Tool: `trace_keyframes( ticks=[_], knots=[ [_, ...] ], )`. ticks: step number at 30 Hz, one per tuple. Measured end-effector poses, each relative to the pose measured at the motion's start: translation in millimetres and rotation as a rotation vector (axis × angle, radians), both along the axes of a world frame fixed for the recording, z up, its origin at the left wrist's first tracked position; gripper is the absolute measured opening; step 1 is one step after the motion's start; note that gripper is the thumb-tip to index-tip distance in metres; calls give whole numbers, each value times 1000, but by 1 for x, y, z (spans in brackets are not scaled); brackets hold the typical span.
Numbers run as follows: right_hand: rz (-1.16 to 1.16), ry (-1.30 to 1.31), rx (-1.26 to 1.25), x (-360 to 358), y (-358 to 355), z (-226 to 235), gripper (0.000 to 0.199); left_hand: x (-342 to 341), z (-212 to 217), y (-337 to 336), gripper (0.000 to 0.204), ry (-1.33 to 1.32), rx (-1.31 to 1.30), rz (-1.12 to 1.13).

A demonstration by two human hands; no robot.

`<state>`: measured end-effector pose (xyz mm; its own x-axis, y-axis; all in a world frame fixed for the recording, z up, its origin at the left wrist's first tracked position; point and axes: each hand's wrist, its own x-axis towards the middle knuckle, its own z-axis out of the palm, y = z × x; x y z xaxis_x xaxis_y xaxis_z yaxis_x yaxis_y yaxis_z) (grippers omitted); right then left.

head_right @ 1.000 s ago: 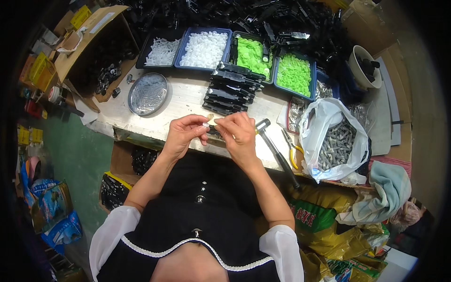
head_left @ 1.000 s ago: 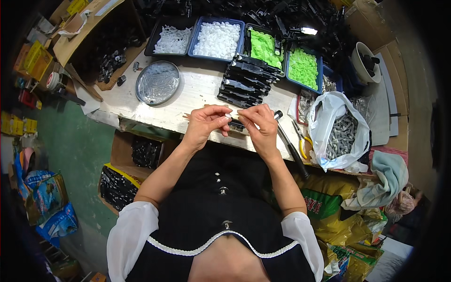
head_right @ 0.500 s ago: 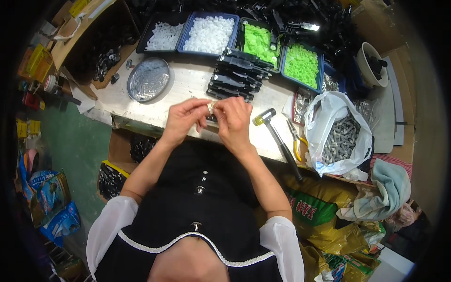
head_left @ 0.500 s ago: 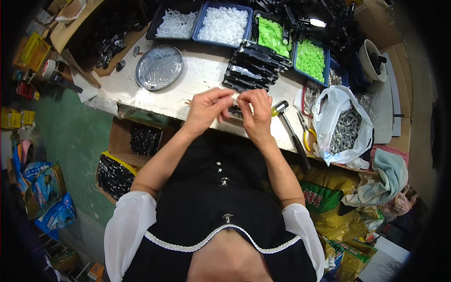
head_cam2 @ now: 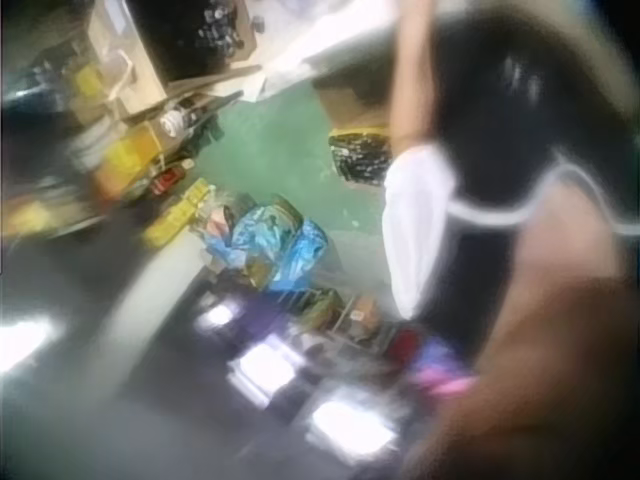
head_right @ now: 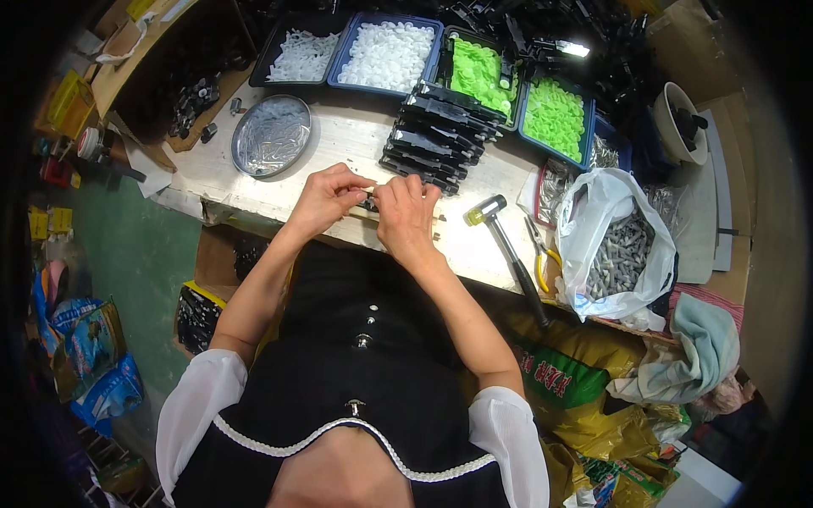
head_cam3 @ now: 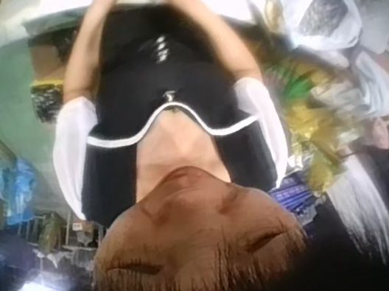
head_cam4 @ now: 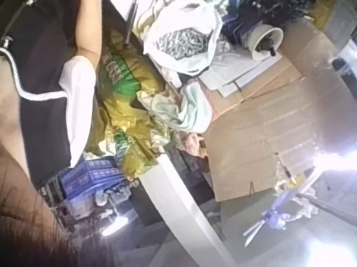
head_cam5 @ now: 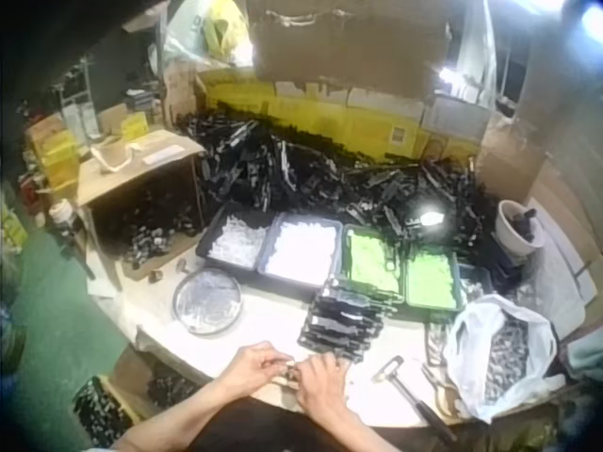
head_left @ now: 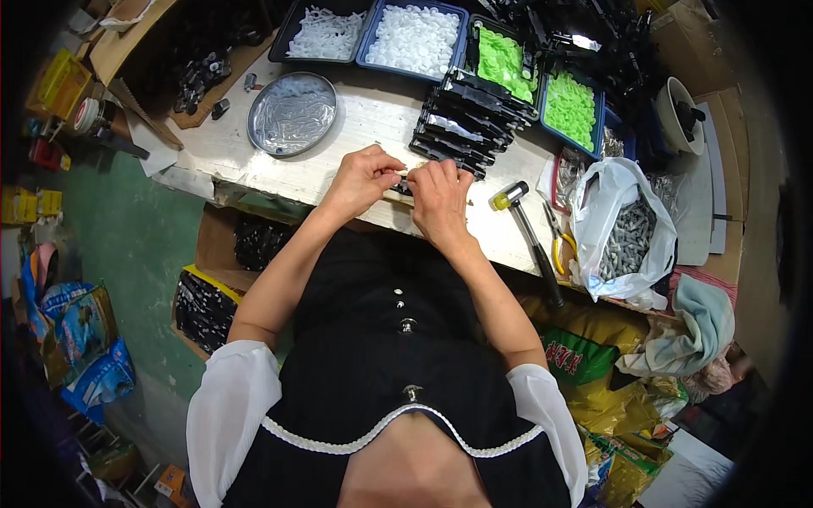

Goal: The person assembles components by hand at a workstation, picking small plastic and metal pieces from various bins and a bag, joining them together, and using a small hammer to tap parts into place.

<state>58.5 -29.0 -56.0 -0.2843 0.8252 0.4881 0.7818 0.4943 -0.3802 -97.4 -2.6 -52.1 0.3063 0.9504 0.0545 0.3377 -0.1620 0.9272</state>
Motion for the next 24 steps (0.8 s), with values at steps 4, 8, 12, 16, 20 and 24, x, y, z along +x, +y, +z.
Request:
trace_keyframes(
  ticks=[4, 8, 12, 16, 20, 24],
  knots=[
    [-5, -56, 71, 1, -1, 4, 11, 0, 3, 5, 17, 32, -57, -21],
    [24, 2, 40, 9, 0, 7, 12, 5, 19, 16, 16, 317, -17, -94],
    [32, 162, 51, 21, -1, 7, 13, 17, 26, 24, 20, 553, 68, -202],
    [-53, 293, 34, 44, -11, 22, 15, 15, 23, 24, 20, 546, 201, -223],
    [-136, 324, 8, 77, -24, 32, 16, 9, 51, 41, 18, 393, -398, -271],
    [-196, 369, 9, 107, -30, 31, 15, 32, 76, 112, 8, 308, 81, -112]
  ],
)
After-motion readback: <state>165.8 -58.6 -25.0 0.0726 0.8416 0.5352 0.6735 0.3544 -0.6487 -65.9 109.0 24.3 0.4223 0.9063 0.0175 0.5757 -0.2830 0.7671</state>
